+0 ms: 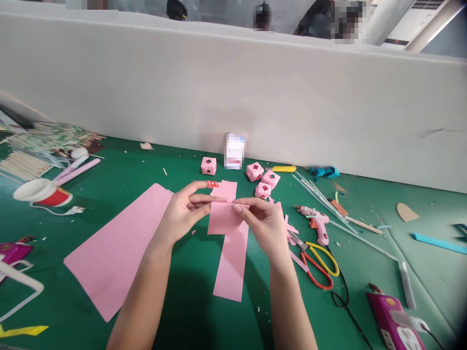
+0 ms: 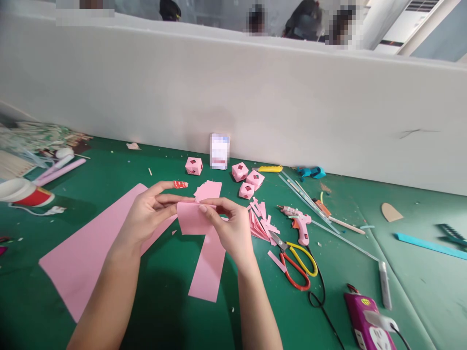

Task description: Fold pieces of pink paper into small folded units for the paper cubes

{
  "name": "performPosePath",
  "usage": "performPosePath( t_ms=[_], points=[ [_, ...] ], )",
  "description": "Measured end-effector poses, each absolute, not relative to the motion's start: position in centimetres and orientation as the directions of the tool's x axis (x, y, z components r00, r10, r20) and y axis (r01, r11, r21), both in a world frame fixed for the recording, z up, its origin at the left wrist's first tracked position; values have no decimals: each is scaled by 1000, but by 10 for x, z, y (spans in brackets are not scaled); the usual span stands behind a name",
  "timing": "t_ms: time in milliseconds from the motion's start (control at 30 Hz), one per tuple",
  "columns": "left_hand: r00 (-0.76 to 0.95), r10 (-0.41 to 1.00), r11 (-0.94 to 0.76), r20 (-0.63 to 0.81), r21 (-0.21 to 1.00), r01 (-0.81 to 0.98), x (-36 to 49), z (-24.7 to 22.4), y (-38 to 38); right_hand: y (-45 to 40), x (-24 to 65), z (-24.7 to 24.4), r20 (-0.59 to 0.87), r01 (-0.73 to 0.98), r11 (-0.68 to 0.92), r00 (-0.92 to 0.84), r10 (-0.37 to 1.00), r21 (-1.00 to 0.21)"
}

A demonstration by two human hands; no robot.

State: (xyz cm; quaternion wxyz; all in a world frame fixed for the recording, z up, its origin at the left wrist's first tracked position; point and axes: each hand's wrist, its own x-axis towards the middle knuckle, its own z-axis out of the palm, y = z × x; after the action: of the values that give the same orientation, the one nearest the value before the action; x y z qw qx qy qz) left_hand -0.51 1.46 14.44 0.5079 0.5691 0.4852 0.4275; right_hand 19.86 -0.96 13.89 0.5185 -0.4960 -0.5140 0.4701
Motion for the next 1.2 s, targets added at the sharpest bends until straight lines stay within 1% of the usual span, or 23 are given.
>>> performPosePath(
  t_ms=[167,367,500,633,833,967,1200],
  points=[
    [115,993,-42,31,994,101,-2,143,13,-10,199,140,81,42,80,26,996,-996],
    [165,986,-13,-9,991,134,-6,145,13,-9,199,138,115,16,114,52,992,-993],
    [193,981,-16,6,999,48,-6,146,12,-9,198,136,123,-4,123,59,991,-992],
    [139,990,-10,7,1000,21,3,148,10,-8,197,134,134,-4,135,48,990,-991],
    [65,998,-29,26,999,36,11,147,10,-8,197,134,111,-7,111,21,994,-994],
    [62,997,-47,45,998,42,10,145,11,-7,196,134,89,-13,89,4,996,-996],
    [81,996,-46,43,998,40,12,145,12,-6,195,133,92,-2,92,38,995,-996]
  ],
)
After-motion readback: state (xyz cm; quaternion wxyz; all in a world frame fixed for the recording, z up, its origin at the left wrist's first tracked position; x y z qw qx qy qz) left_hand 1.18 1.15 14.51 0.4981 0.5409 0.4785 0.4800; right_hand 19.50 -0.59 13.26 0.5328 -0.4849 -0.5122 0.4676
